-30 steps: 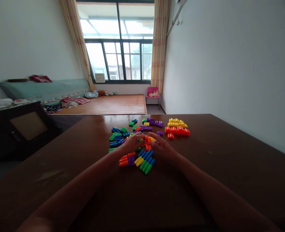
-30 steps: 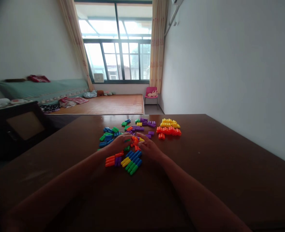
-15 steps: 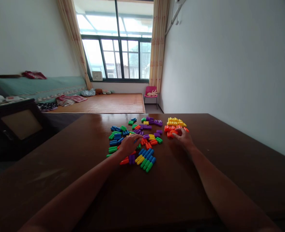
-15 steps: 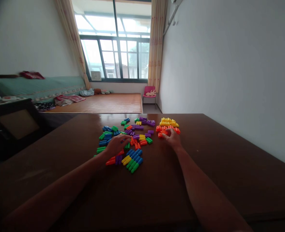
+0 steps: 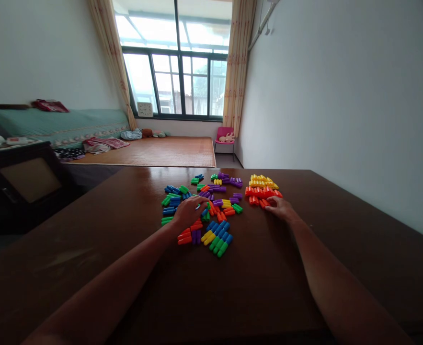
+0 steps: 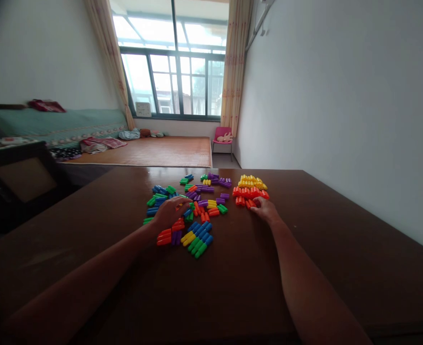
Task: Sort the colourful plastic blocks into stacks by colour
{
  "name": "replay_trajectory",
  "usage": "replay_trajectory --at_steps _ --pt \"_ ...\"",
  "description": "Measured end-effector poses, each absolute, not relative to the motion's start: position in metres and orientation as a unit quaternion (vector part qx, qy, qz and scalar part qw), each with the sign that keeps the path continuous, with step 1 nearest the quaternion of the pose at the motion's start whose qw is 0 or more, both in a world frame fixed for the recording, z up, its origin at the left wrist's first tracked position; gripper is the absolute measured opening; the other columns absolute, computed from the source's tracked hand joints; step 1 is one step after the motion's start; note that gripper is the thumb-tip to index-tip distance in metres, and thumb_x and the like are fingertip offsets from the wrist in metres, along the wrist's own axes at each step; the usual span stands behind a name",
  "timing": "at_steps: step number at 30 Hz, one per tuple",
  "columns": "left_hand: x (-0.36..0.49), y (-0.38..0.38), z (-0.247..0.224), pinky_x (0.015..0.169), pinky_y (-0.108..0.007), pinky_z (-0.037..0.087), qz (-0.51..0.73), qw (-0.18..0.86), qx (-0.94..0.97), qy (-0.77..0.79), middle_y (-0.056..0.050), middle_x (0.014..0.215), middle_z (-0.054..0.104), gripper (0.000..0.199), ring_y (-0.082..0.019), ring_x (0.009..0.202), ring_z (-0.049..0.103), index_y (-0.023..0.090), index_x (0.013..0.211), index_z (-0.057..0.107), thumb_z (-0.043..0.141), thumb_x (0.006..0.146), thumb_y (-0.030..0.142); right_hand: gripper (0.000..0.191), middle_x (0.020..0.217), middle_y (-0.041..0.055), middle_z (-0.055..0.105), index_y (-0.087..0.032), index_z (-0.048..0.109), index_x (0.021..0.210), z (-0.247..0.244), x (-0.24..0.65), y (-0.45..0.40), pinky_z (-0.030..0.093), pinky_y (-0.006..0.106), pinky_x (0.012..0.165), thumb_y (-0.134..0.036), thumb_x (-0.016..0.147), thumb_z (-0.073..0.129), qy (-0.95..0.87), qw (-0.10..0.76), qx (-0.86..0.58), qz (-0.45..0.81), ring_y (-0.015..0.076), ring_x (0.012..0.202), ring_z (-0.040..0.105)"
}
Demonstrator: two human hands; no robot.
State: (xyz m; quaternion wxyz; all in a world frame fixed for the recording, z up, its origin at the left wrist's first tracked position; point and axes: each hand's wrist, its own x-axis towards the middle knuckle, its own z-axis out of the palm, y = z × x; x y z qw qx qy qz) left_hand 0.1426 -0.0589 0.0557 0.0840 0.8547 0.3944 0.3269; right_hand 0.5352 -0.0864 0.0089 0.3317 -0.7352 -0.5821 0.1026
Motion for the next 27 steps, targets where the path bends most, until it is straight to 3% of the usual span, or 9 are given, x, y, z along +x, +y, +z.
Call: replay_trajectory --at_steps 4,9,13,16,19,22,27 --pt "0.141 -0.056 0.055 0.085 -0.031 0.05 0.328 0.086 0.852 0.4 -0.004 0.104 0.071 0.026 -0.02 0.097 0.065 0.024 0.104 0.07 0.048 0.092 0.033 0.02 0.084 0.0041 0.071 -0.02 0.068 0.091 0.003 0.528 -0.085 0.049 0.032 0.075 -0.029 0.073 0.068 -0.601 0.318 -0.734 0.018 0.0195 0.078 0.066" --pt "0.138 -0.054 0.057 0.089 -0.032 0.048 0.331 0.072 0.855 0.393 -0.004 0.105 0.071 0.027 -0.02 0.099 0.063 0.023 0.105 0.069 0.046 0.093 0.03 0.028 0.09 0.0075 0.07 -0.019 0.066 0.101 0.014 0.516 -0.088 0.048 0.033 0.071 -0.036 0.079 0.063 -0.609 0.312 -0.728 -0.033 0.021 0.079 0.064" --pt "0.14 -0.057 0.057 0.099 -0.034 0.043 0.278 0.062 0.907 0.309 -0.005 0.116 0.067 0.029 -0.021 0.112 0.057 0.025 0.114 0.066 0.048 0.093 0.03 0.028 0.102 0.0086 0.069 -0.02 0.065 0.107 0.025 0.481 -0.096 0.049 0.034 0.076 -0.035 0.087 0.053 -0.676 0.339 -0.654 -0.005 0.02 0.08 0.063" --pt "0.142 -0.061 0.055 0.104 -0.037 0.037 0.204 0.03 0.938 0.279 -0.002 0.126 0.062 0.027 -0.022 0.121 0.05 0.03 0.113 0.067 0.055 0.09 0.034 0.028 0.113 0.0083 0.066 -0.022 0.065 0.112 0.024 0.443 -0.101 0.048 0.035 0.085 -0.033 0.09 0.05 -0.759 0.307 -0.573 0.019 0.0221 0.097 0.062" --pt "0.141 -0.064 0.054 0.102 -0.039 0.035 0.172 -0.008 0.933 0.317 -0.002 0.115 0.066 0.019 -0.023 0.117 0.051 0.03 0.101 0.07 0.056 0.088 0.033 0.029 0.117 0.0105 0.065 -0.023 0.065 0.113 0.025 0.423 -0.102 0.045 0.039 0.092 -0.031 0.089 0.051 -0.765 0.287 -0.575 -0.034 0.0265 0.11 0.056" --pt "0.137 -0.064 0.057 0.096 -0.039 0.037 0.18 -0.016 0.913 0.366 -0.004 0.104 0.069 0.019 -0.023 0.107 0.055 0.026 0.092 0.071 0.053 0.089 0.031 0.027 0.113 0.011 0.066 -0.022 0.066 0.109 0.033 0.432 -0.105 0.046 0.038 0.087 -0.03 0.09 0.048 -0.709 0.303 -0.632 -0.073 0.0269 0.103 0.059" --pt "0.134 -0.061 0.057 0.095 -0.039 0.037 0.2 -0.002 0.903 0.381 -0.004 0.104 0.069 0.019 -0.023 0.106 0.055 0.025 0.087 0.071 0.052 0.087 0.026 0.029 0.101 0.0112 0.07 -0.02 0.067 0.106 0.039 0.471 -0.108 0.047 0.035 0.072 -0.027 0.089 0.044 -0.606 0.323 -0.723 -0.072 0.0249 0.081 0.063"
